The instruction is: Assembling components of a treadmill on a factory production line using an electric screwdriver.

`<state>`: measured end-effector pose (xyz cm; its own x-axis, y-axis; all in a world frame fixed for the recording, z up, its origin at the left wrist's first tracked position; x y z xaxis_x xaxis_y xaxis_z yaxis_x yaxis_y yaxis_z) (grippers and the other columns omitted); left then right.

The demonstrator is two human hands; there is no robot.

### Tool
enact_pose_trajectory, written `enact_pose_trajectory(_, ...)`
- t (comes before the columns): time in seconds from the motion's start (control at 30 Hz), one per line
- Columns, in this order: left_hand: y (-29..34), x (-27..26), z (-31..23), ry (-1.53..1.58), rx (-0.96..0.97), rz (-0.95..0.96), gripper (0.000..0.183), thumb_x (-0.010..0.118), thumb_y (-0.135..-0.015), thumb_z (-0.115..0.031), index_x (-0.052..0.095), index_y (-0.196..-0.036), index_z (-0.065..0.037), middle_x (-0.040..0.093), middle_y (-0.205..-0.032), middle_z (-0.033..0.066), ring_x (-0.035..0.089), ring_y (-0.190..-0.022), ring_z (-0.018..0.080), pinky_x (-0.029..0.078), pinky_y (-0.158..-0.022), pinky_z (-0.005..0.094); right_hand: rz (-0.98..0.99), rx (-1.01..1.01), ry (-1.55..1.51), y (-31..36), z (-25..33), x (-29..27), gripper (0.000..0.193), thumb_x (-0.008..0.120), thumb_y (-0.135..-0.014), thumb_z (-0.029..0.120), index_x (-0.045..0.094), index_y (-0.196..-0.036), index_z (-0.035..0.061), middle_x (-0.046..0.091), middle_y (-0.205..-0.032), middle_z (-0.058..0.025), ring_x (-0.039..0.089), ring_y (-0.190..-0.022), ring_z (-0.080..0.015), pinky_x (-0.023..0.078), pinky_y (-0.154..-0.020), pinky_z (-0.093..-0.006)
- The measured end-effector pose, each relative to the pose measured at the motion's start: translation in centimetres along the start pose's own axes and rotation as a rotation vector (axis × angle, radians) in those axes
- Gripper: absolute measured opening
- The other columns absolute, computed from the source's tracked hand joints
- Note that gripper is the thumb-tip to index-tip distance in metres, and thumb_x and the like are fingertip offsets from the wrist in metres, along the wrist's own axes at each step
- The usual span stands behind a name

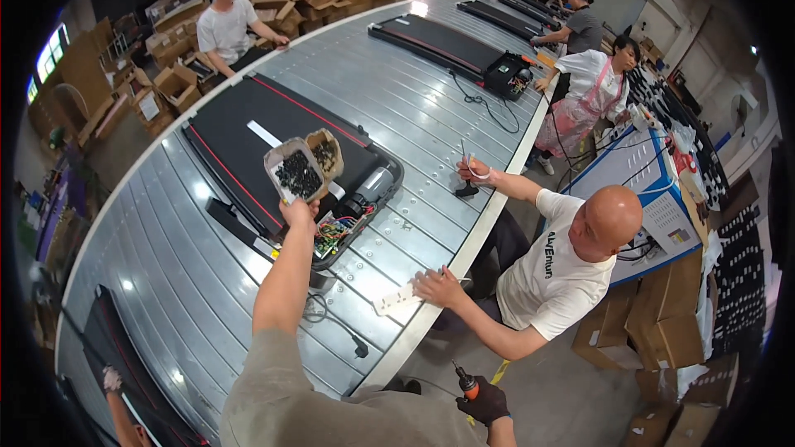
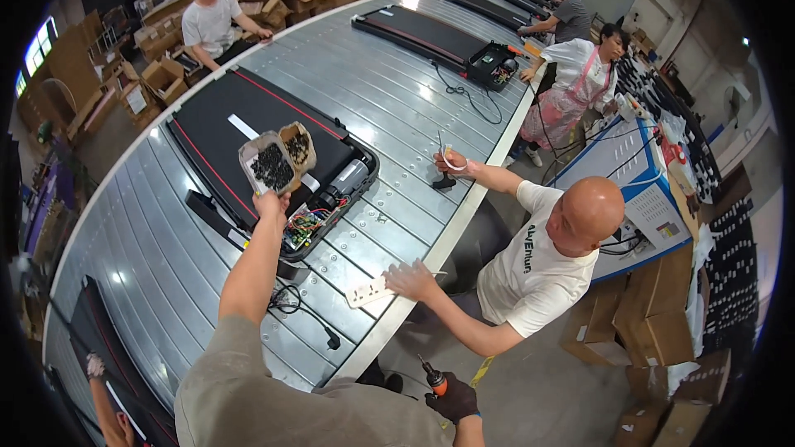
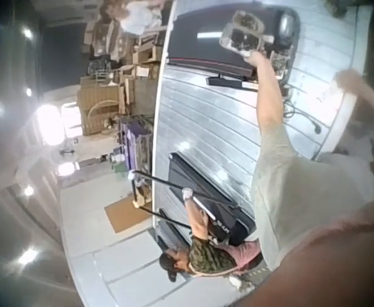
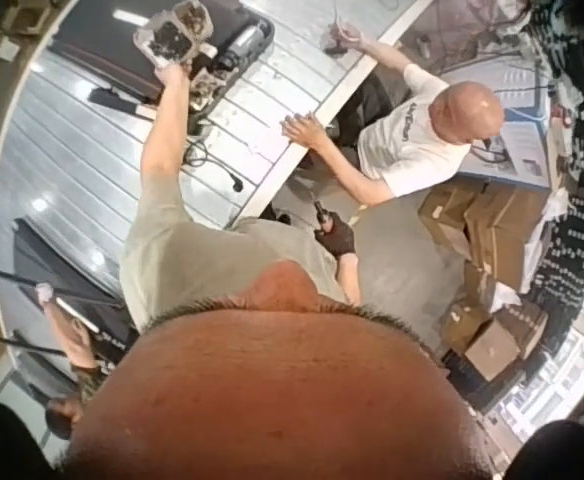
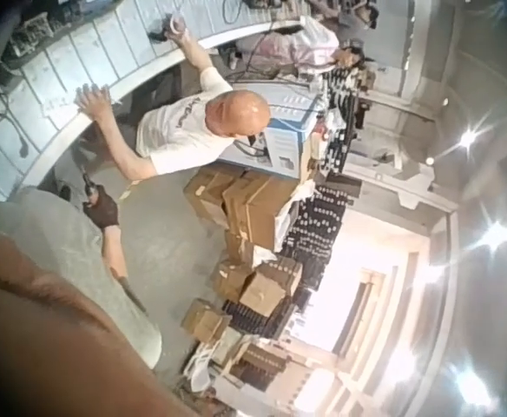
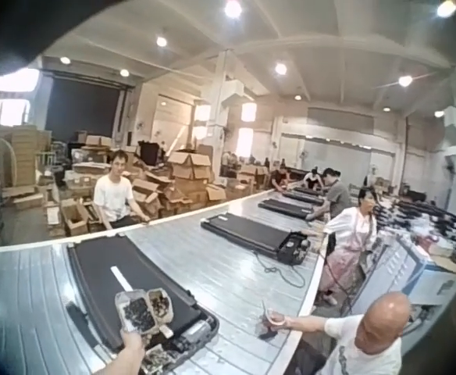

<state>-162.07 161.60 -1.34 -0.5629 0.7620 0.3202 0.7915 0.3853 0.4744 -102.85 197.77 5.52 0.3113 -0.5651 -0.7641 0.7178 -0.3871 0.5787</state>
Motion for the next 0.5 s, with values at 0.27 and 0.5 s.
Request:
enact_pose_trajectory(0.27,-8.2,5.6,6.6,0.126,-0.193,-0.224,0.061,0.043,-0.093,0.002,0.033,-0.149,-0.018,0.065,-0.108,0.0179,0.068,-0.06,0.0258,0.047,-0.043,0.0322,-0.018,0.093,0.071,-1.3,1.2,-2.6,0.066,0.083,-0.072,0.047,0.061,-0.126,0.0162,0.076,-0.1,-0.0121,0.073,-0.096,-0.0365,0.058,-0.085,-0.0469)
enact_pose_trajectory(0.5,-8.3,9.0,7.0,0.069,0.06,0.071,0.094,0.064,-0.097,-0.012,0.003,-0.168,-0.025,0.066,-0.117,0.0184,0.071,-0.08,0.0263,0.056,-0.062,0.0356,0.042,0.086,0.103,-6.2,1.0,-2.9,0.068,0.081,-0.073,0.049,0.061,-0.129,0.0168,0.076,-0.102,-0.0142,0.073,-0.098,-0.0377,0.058,-0.086,-0.0478)
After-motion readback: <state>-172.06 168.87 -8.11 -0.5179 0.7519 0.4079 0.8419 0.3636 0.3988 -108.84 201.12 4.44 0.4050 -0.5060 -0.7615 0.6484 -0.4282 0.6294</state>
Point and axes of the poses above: each hand's wrist, its own y-axis away from the middle knuckle, its own x-axis out of the palm, z = x × y, the point moved 9 cm from there along -y, towards the middle knuckle
